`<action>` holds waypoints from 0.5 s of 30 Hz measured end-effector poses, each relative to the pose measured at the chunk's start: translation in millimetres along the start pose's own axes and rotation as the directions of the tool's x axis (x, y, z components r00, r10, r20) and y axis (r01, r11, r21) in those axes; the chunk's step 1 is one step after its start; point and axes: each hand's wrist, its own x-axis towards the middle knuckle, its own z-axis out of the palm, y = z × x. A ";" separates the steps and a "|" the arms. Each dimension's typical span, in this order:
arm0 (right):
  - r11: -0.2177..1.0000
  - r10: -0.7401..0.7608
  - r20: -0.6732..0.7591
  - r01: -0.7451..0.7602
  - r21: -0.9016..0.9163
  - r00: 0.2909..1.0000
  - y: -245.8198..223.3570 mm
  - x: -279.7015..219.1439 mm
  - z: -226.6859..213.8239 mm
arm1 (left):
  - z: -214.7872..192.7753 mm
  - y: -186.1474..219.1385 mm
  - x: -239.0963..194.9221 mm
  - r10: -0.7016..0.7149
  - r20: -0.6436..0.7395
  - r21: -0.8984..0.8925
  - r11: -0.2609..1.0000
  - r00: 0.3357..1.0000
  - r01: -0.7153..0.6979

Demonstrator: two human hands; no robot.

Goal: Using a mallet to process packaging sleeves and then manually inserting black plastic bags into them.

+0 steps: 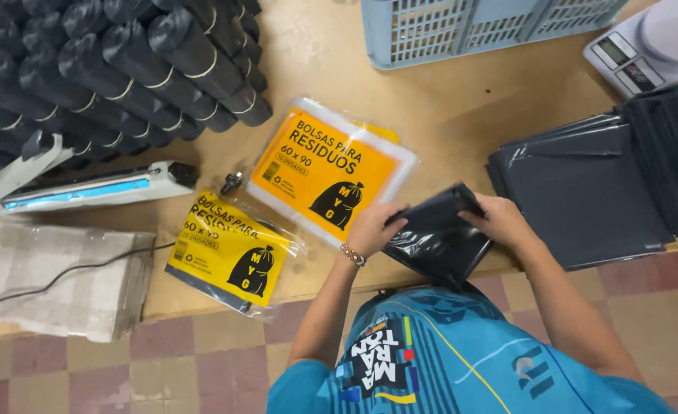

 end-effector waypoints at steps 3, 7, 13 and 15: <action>0.999 0.033 -0.095 -0.034 -0.015 0.995 -5.4 0.2 -15.8 | -26.0 -8.1 5.6 -0.199 -0.114 -0.054 0.979 0.973 0.194; 0.991 0.111 -0.204 -0.093 0.097 0.973 11.2 -18.7 -22.9 | -11.6 -81.1 8.9 -0.277 -0.171 0.232 0.921 0.945 0.312; 0.777 0.422 -0.127 -0.286 0.560 0.897 12.5 -46.1 -18.4 | 4.3 -120.1 21.1 -0.409 -0.085 0.453 0.796 0.908 0.401; 0.607 0.463 -0.061 -0.266 0.749 0.884 19.4 -48.6 -3.7 | -11.2 -113.0 29.7 -0.447 0.006 0.354 0.837 0.894 0.417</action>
